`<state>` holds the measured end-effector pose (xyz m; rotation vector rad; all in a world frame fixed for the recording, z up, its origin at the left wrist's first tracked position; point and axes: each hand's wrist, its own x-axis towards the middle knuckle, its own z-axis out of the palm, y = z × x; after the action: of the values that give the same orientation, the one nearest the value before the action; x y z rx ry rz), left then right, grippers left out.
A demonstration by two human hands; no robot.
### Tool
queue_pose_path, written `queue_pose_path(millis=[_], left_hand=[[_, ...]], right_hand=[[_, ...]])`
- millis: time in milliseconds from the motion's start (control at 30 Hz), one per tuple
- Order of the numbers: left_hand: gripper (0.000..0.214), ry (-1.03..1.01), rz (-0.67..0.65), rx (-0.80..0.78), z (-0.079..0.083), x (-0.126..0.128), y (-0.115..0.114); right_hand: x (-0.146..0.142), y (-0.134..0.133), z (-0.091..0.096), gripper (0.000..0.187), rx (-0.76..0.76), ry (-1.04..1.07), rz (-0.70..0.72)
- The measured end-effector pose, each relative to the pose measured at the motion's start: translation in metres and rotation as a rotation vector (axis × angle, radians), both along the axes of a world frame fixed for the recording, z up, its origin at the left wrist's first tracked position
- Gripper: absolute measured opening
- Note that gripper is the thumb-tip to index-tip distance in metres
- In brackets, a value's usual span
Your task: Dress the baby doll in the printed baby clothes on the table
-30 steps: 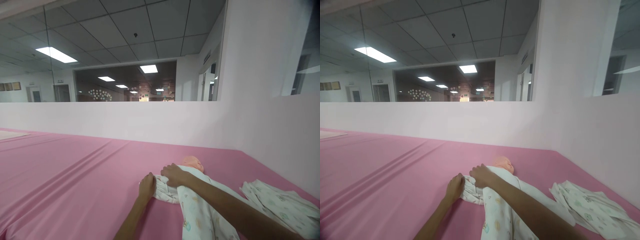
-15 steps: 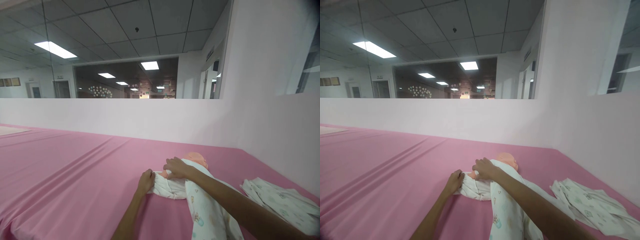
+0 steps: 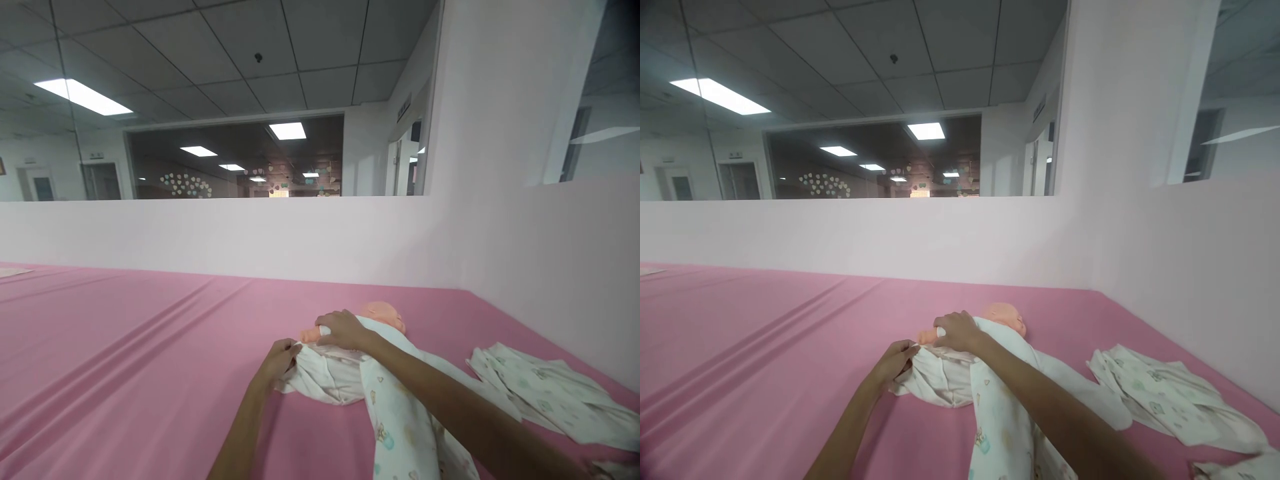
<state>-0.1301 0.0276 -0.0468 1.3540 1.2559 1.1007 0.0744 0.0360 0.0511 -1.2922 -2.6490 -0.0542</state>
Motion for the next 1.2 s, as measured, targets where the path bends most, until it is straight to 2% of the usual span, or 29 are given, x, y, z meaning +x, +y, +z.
queue_pose_path(millis=[167,300,400,467,533,633,700,767,833,900,967,1067,1133,1200], left_hand=[[0.032,-0.260,-0.078,-0.048,0.006,0.003,-0.002],[0.019,-0.456,-0.051,-0.029,0.012,0.005,-0.003],[0.012,-0.522,-0.031,-0.046,0.015,0.004,-0.002],[0.019,-0.559,-0.046,-0.104,0.018,0.003,-0.002],[0.024,-0.605,-0.034,-0.180,0.023,0.003,-0.004],[0.026,-0.525,0.137,-0.211,0.035,0.001,-0.010],[0.025,-0.280,0.330,-0.072,0.044,0.001,-0.014],[0.024,-0.005,0.501,0.142,0.052,0.009,-0.018],[0.025,0.176,0.538,0.305,0.062,0.029,-0.024],[0.027,0.267,0.410,0.415,0.072,0.065,-0.029],[0.028,0.363,0.184,0.520,0.082,0.111,-0.034],[0.031,0.576,-0.247,0.649,0.090,0.180,-0.037],[0.034,0.787,-0.413,0.697,0.089,0.215,-0.036],[0.036,0.958,-0.513,0.689,0.086,0.237,-0.031]], right_hand=[[-0.018,-0.006,-0.002,0.044,-0.107,0.096,0.055],[-0.037,-0.012,-0.005,0.049,-0.121,0.131,0.049],[-0.047,-0.015,-0.008,0.043,-0.102,0.164,0.011],[-0.047,-0.018,-0.009,0.040,-0.084,0.197,-0.009],[-0.035,-0.025,-0.009,0.040,-0.058,0.250,-0.033],[0.017,-0.041,-0.011,0.038,-0.002,0.365,-0.134],[0.075,-0.054,-0.017,0.032,0.029,0.428,-0.272],[0.142,-0.067,-0.028,0.031,0.013,0.487,-0.569],[0.204,-0.080,-0.044,0.030,-0.041,0.506,-0.797],[0.250,-0.090,-0.062,0.021,-0.111,0.543,-0.937],[0.276,-0.094,-0.079,0.019,-0.226,0.617,-0.969],[0.289,-0.090,-0.098,0.022,-0.383,0.772,-0.921],[0.290,-0.085,-0.106,0.023,-0.417,0.869,-0.900],[0.291,-0.080,-0.111,0.022,-0.419,0.935,-0.888]])
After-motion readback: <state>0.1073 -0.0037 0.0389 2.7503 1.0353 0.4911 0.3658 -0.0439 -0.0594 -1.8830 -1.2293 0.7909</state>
